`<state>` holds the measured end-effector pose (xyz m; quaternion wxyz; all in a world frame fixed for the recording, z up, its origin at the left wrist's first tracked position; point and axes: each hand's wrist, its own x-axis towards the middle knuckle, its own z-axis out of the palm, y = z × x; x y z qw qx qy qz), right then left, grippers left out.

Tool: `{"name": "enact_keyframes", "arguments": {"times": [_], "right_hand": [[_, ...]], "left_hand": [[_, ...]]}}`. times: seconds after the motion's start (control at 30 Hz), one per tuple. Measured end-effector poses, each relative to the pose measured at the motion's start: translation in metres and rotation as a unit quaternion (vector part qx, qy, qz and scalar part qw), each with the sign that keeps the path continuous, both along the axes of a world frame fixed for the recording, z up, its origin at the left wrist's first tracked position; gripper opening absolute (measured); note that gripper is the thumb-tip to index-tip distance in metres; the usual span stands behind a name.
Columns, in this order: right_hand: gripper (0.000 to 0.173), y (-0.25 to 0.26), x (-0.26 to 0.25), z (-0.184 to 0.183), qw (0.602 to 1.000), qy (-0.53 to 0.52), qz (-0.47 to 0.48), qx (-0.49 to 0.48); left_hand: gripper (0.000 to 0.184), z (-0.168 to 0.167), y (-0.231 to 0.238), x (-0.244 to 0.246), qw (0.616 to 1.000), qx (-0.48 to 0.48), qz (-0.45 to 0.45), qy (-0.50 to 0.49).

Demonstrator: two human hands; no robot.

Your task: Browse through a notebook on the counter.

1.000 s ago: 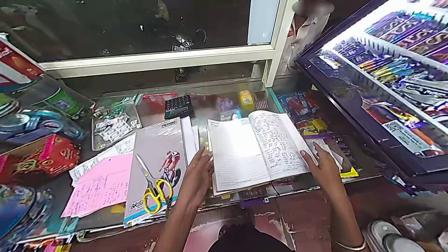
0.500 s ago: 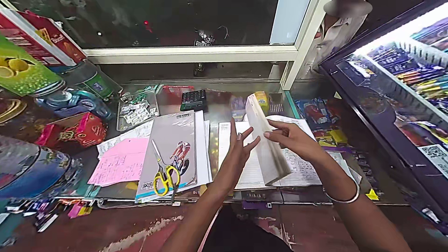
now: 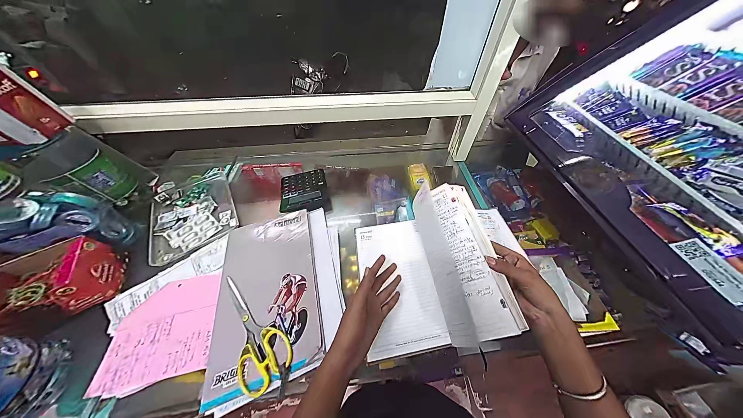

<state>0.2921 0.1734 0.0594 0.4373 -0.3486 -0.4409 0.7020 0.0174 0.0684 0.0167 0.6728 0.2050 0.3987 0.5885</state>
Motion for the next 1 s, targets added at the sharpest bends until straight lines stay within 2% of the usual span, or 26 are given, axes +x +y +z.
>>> {"name": "enact_keyframes", "arguments": {"times": [0.1,0.23,0.37,0.43,0.53,0.6,0.67,0.7,0.77,0.83,0.9,0.93,1.0], "right_hand": [[0.032,-0.003,0.001,-0.005,1.000,0.001,-0.024,0.001],[0.031,-0.002,0.011,-0.004,0.999,-0.013,-0.049,0.010],[0.034,0.006,0.041,-0.001,0.996,-0.046,-0.081,0.013],[0.034,0.013,0.063,0.000,0.993,-0.066,-0.093,0.014],[0.035,0.023,0.094,0.000,0.984,-0.136,-0.118,0.008],[0.037,0.025,0.106,-0.001,0.973,-0.200,-0.115,-0.001],[0.036,0.025,0.111,-0.004,0.960,-0.259,-0.107,-0.002],[0.035,0.024,0.113,-0.006,0.951,-0.289,-0.111,0.008],[0.039,0.019,0.119,-0.007,0.930,-0.334,-0.148,0.033],[0.040,0.008,0.122,-0.007,0.911,-0.359,-0.190,0.073],[0.040,-0.003,0.121,-0.014,0.881,-0.384,-0.234,0.149],[0.043,-0.010,0.118,-0.018,0.861,-0.399,-0.252,0.187],[0.048,-0.024,0.106,-0.023,0.829,-0.414,-0.270,0.260]], "left_hand": [[0.061,0.004,-0.003,-0.002,1.000,-0.013,-0.010,-0.018],[0.054,0.014,-0.006,-0.002,0.997,-0.072,0.032,-0.025],[0.040,0.013,-0.005,-0.001,0.996,-0.075,0.049,0.000],[0.038,0.018,0.000,0.004,0.997,-0.065,0.046,-0.022],[0.037,0.031,0.010,0.022,0.996,-0.033,-0.015,-0.079],[0.035,0.038,0.019,0.044,0.989,0.028,-0.121,-0.086],[0.043,0.040,0.029,0.065,0.967,0.105,-0.231,-0.016],[0.053,0.039,0.033,0.071,0.947,0.154,-0.275,0.051],[0.059,0.029,0.037,0.073,0.891,0.268,-0.300,0.211],[0.052,0.018,0.034,0.065,0.837,0.322,-0.245,0.368],[0.048,0.011,0.031,0.051,0.800,0.305,-0.168,0.489],[0.048,0.007,0.030,0.043,0.792,0.280,-0.132,0.526],[0.054,0.002,0.029,0.029,0.804,0.205,-0.081,0.552]]}}
